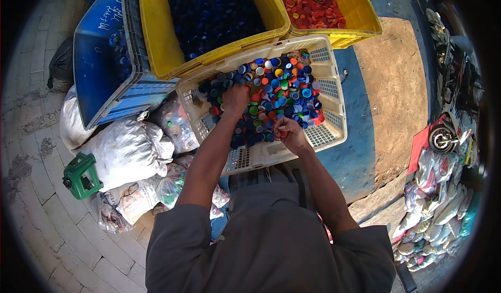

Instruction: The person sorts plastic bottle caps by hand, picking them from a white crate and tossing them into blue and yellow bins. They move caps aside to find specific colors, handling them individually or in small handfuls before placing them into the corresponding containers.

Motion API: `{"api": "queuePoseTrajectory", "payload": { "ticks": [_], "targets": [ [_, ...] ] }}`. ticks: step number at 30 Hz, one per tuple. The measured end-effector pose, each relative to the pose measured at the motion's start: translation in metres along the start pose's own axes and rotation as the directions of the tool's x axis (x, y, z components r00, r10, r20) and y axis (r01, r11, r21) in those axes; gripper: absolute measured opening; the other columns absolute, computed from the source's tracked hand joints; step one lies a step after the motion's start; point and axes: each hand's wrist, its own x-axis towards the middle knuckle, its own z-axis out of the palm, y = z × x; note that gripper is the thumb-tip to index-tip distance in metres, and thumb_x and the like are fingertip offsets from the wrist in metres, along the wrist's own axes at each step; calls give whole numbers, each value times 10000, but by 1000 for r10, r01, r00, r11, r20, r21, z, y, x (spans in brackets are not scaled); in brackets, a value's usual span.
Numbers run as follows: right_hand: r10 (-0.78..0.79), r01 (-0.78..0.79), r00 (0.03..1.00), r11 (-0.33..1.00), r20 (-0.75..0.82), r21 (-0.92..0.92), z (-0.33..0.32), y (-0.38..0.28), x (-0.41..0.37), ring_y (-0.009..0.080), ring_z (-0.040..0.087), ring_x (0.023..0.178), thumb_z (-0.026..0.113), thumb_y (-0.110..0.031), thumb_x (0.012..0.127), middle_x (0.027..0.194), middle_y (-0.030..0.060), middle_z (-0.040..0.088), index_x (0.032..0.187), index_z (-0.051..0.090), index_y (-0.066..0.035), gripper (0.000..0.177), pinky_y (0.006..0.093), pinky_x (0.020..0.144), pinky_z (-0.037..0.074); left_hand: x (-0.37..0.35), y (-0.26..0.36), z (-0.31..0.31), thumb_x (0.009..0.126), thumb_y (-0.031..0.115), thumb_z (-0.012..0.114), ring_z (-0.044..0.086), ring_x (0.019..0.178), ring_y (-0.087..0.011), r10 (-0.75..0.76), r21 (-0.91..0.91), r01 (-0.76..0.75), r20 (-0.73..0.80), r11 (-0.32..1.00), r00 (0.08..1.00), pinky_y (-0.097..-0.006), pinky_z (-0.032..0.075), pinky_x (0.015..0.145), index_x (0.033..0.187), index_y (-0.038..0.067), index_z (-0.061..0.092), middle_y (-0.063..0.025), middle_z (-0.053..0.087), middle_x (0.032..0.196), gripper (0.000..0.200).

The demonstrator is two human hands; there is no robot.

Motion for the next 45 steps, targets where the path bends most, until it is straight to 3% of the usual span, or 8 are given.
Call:
{"api": "queuePoseTrajectory", "payload": {
  "ticks": [19, 25, 34, 37, 39, 40, 42, 45],
  "targets": [
    [-9, 9, 1000, 998, -2, -55, -3, 0, 3, 144, 461, 615, 500, -31, 699, 721, 50, 501, 814, 527, -21, 119, 277, 594, 402, -11, -9, 11, 792, 301, 622, 641, 810, -361, 31, -98, -34, -32, 995, 999, -471, 530, 662, 1007, 42, 588, -158, 611, 882, 339],
    [4, -3, 1000, 996, 9, -92, -4, 2, 3, 149, 459, 609, 511, -32, 697, 710, 53, 501, 818, 527, -17, 123, 281, 597, 403, -11, 0, 11, 812, 198, 607, 622, 854, -382, 28, -188, -28, -1, 982, 1000, -483, 531, 681, 1197, 104, 531, -163, 503, 1151, 404],
    [8, -9, 1000, 995, -13, -101, -9, 1, 0, 149, 452, 596, 516, -24, 700, 702, 53, 503, 822, 524, -24, 123, 282, 584, 390, 0, -14, 32, 820, 96, 612, 643, 833, -339, 129, -246, -143, -70, 959, 989, -442, 534, 702, 1180, 46, 513, -149, 534, 1093, 376],
    [13, -14, 1000, 996, -17, -85, -10, -3, -1, 140, 445, 600, 495, -10, 697, 700, 47, 487, 832, 529, -9, 139, 275, 578, 384, -3, -15, 30, 841, 179, 650, 618, 711, -209, 46, -687, -107, -107, 718, 993, -346, 507, 572, 1126, 58, 548, -72, 585, 955, 325],
    [10, -12, 999, 996, -30, -84, -9, -3, 1, 139, 439, 592, 497, -10, 704, 692, 45, 481, 841, 533, -11, 142, 273, 570, 378, -12, -17, 13, 837, 228, 669, 531, 638, -124, -22, -950, 258, 258, 178, 966, -267, 436, 502, 1107, 75, 563, -30, 595, 918, 328],
    [3, -7, 999, 995, -43, -95, -7, -4, 1, 134, 438, 589, 501, -14, 712, 695, 41, 482, 849, 537, -12, 141, 268, 566, 374, -20, -15, 2, 834, 253, 679, 488, 602, -82, 32, -894, 427, 427, -133, 904, -228, 400, 468, 1097, 83, 570, -9, 600, 900, 331],
    [-7, -1, 998, 993, -67, -115, -1, -6, 2, 125, 435, 584, 509, -23, 729, 700, 32, 484, 864, 546, -15, 141, 257, 559, 366, -38, -12, -9, 831, 237, 667, 420, 573, -60, 159, -765, 438, 415, -472, 896, -187, 338, 442, 1095, 92, 572, -18, 596, 921, 316],
    [-16, -3, 997, 970, -77, -243, 5, -7, 10, 103, 435, 573, 524, -43, 756, 701, 17, 494, 887, 557, -20, 137, 238, 547, 359, -66, -11, -9, 846, 227, 623, 395, 568, -58, 269, -525, 422, 345, -739, 899, -167, 311, 417, 1116, 45, 554, -59, 589, 906, 334]
  ]
}}
